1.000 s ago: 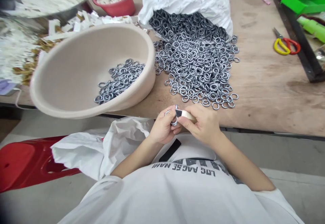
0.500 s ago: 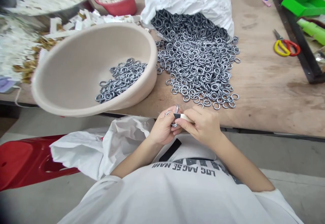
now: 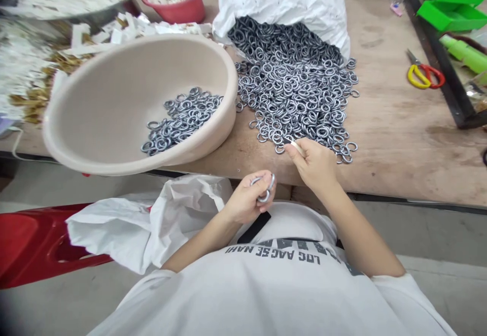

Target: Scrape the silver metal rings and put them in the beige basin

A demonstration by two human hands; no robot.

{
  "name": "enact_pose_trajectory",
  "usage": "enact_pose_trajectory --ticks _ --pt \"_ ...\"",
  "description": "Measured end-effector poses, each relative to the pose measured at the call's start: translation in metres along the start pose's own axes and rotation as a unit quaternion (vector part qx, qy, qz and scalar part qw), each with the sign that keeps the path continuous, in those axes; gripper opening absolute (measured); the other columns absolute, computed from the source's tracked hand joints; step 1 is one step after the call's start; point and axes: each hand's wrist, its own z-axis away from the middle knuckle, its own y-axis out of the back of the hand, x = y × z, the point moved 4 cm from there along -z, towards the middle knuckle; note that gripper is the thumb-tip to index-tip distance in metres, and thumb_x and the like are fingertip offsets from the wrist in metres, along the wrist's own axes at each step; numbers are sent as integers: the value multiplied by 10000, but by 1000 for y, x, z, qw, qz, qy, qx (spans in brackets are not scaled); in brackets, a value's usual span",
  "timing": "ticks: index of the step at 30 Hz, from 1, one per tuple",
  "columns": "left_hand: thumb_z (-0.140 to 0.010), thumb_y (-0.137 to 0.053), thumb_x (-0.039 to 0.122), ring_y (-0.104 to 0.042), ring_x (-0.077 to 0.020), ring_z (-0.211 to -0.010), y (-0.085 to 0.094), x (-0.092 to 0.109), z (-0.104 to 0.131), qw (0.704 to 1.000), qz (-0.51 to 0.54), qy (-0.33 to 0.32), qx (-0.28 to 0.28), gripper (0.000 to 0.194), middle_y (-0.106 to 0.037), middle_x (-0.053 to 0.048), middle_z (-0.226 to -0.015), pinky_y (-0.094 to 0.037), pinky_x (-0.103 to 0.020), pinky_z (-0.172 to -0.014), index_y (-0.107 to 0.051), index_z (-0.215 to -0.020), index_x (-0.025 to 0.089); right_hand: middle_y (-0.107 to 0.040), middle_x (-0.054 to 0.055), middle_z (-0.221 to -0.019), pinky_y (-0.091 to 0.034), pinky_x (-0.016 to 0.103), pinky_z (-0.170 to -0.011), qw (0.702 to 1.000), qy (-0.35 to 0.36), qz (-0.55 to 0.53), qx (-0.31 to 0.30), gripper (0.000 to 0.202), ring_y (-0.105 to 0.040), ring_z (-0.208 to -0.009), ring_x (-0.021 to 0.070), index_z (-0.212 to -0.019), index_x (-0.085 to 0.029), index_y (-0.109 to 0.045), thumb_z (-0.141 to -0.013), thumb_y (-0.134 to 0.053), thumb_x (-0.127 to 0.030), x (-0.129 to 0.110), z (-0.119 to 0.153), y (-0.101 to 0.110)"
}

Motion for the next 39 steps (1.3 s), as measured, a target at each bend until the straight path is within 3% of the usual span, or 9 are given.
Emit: enact_pose_trajectory --ticks 6,10,13,15,17,20,24,34,39 --pt "-870 -643 414 -279 -29 -418 14 18 -3 996 90 -11 22 337 -333 84 -608 -308 -158 -379 -457 -728 172 -715 59 -1015 -345 296 -650 990 31 126 -51 347 -645 -856 233 -1108 -244 -672 -907 -598 -517 -10 -28 -24" --pt "-841 -669 412 -346 -42 -436 23 22 -5 993 103 -37 52 320 -379 78 -621 -384 -179 -401 -478 -743 174 -693 84 -1023 -356 306 -646 979 36 186 -80 246 -636 -833 244 -1060 -233 -687 -909 -597 -406 -14 -44 -39" --pt "-827 -692 418 -397 -51 -455 28 23 -8 990 71 -77 99 295 -430 69 -625 -447 -200 -426 -553 -799 159 -687 81 -972 -396 312 -690 993 19 99 -55 192 -623 -848 231 -958 -208 -699 -915 -581 -353 -16 -46 -35" --pt "-820 -703 425 -416 -55 -458 30 24 -10 985 50 -101 129 298 -451 64 -616 -469 -209 -433 -606 -854 145 -683 53 -896 -430 310 -722 997 0 -54 -62 185 -613 -827 205 -912 -195 -690 -904 -608 -361 -19 -38 -30" --pt "-807 -717 436 -424 -56 -459 28 25 -13 981 41 -121 147 324 -464 63 -616 -479 -210 -431 -640 -924 144 -674 20 -832 -467 301 -721 963 -29 -245 -107 200 -606 -780 176 -904 -194 -674 -885 -647 -391 -25 -23 -28" --pt "-794 -728 465 -431 -59 -462 20 23 -17 981 28 -135 135 379 -485 59 -628 -490 -209 -424 -651 -1007 161 -673 3 -805 -523 300 -643 870 -96 -453 -171 228 -622 -715 165 -909 -211 -652 -843 -710 -421 -36 2 -30" --pt "-789 -720 511 -439 -62 -470 9 17 -19 984 2 -136 111 385 -479 58 -610 -478 -189 -418 -639 -956 174 -649 -15 -731 -558 322 -553 804 -143 -548 -179 240 -625 -623 169 -869 -232 -628 -813 -750 -431 -39 22 -35" --pt "-809 -704 496 -371 -53 -409 4 15 -18 990 -23 -115 73 349 -412 74 -554 -396 -174 -364 -565 -815 176 -585 -49 -742 -470 248 -617 866 -105 -484 -73 272 -536 -651 108 -874 -241 -621 -734 -836 -331 -23 22 -14" --pt "-822 -695 483 -342 -45 -392 -6 7 -16 996 -28 -81 15 339 -396 77 -542 -345 -166 -345 -568 -834 169 -648 -6 -837 -478 280 -729 879 -49 -458 -127 203 -580 -763 135 -928 -212 -695 -820 -754 -373 -22 18 -8"
